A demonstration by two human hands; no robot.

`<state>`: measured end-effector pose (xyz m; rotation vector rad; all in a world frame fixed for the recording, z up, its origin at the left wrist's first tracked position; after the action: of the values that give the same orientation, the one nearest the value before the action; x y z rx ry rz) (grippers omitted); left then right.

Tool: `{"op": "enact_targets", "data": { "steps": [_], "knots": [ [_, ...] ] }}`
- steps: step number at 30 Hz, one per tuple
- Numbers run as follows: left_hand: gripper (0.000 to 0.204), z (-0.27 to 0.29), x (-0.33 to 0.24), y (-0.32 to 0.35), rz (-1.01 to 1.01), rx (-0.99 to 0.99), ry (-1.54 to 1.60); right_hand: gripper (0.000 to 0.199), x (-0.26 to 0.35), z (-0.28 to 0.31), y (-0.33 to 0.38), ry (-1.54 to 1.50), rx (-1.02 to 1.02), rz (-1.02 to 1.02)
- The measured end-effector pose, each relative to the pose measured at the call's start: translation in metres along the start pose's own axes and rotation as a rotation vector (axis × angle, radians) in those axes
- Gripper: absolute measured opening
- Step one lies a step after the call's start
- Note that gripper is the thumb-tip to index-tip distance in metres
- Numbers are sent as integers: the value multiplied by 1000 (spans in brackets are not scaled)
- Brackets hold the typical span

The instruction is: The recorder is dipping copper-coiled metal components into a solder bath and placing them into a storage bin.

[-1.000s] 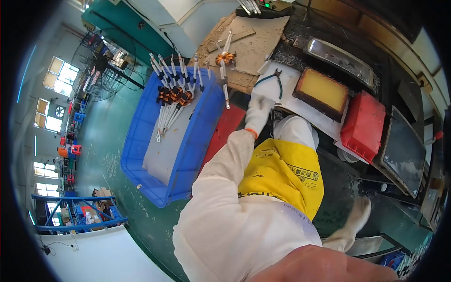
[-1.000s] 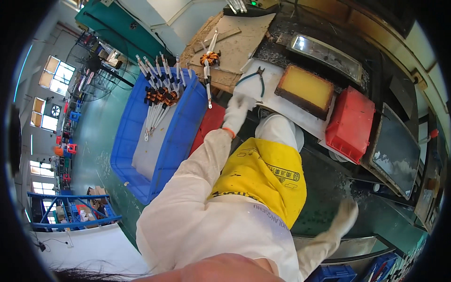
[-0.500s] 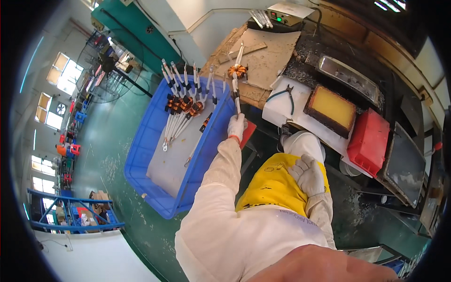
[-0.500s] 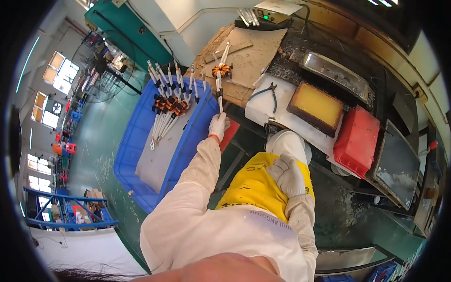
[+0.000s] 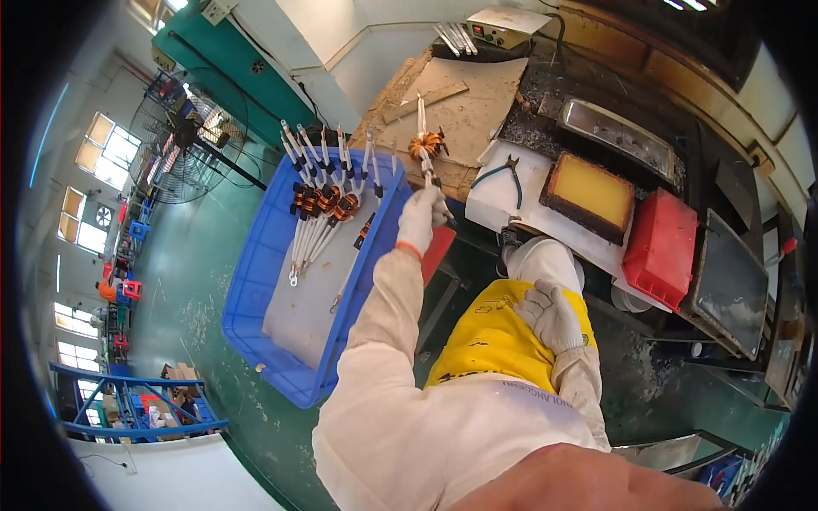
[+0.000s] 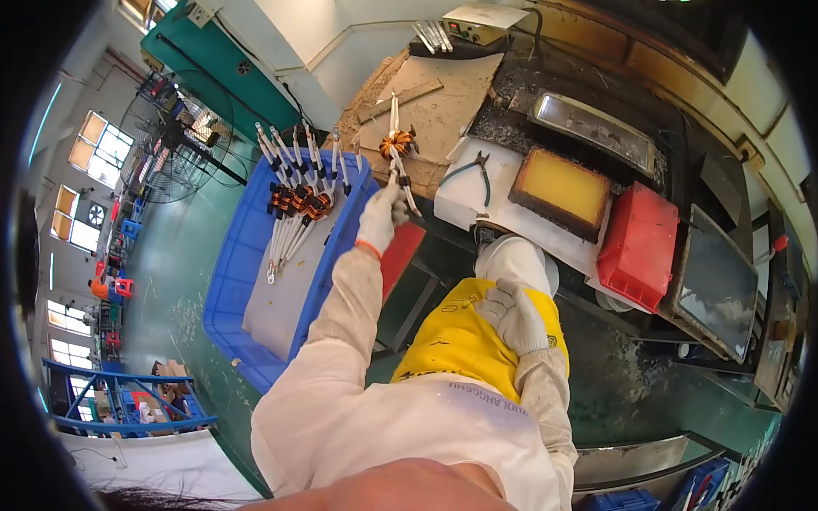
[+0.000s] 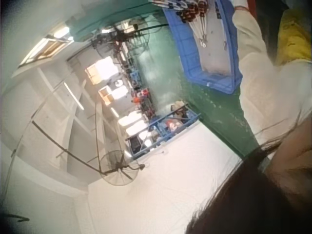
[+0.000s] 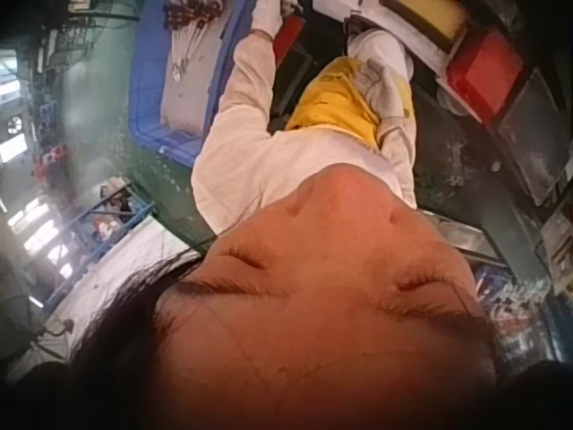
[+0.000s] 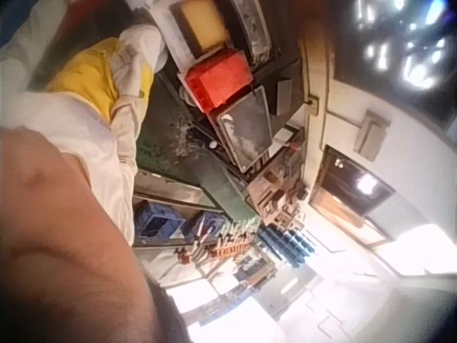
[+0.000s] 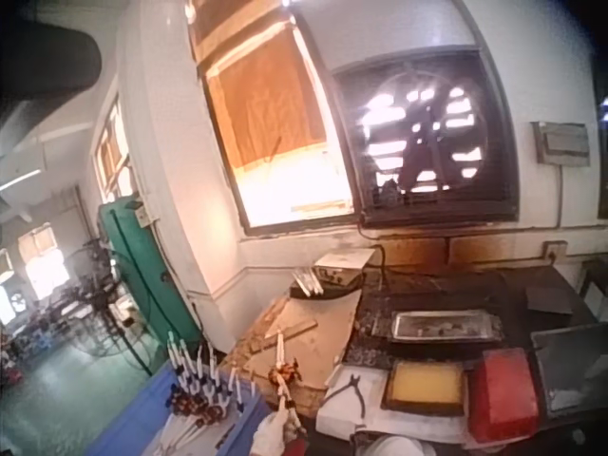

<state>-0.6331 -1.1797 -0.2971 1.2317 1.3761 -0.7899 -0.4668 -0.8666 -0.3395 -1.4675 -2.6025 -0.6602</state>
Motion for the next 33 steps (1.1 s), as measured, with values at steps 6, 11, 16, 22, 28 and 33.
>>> {"op": "enact_targets", "data": {
  "steps": [6,11,16,22,28,33],
  "knots": [
    [33,21,42,71,191,42,-161,45,0,-2,1,76,-56,-14],
    [47,45,48,72,277,175,-368,47,1,-6,1,102,-95,-4],
    [75,47,30,26,62,-41,-836,48,1,-6,2,125,-99,-7],
    [74,26,34,-66,-132,-72,-962,46,2,-2,1,93,-57,-11],
    [60,22,54,-134,51,-188,-988,45,4,-2,-1,94,-79,-21],
    [46,24,57,-143,196,-208,-826,46,6,-3,-2,69,-59,-17]
  ]
}}
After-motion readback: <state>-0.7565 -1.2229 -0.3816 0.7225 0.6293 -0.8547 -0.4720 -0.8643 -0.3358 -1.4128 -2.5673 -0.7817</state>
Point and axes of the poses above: each hand's wrist, its own y-axis away from the middle knuckle, its own z-axis out of the back of the hand, x = y × z, the point moved 1 cm from there along -y, towards the middle knuckle, and after that the axes turned 4 degrees about -z, right-handed, at the moved point
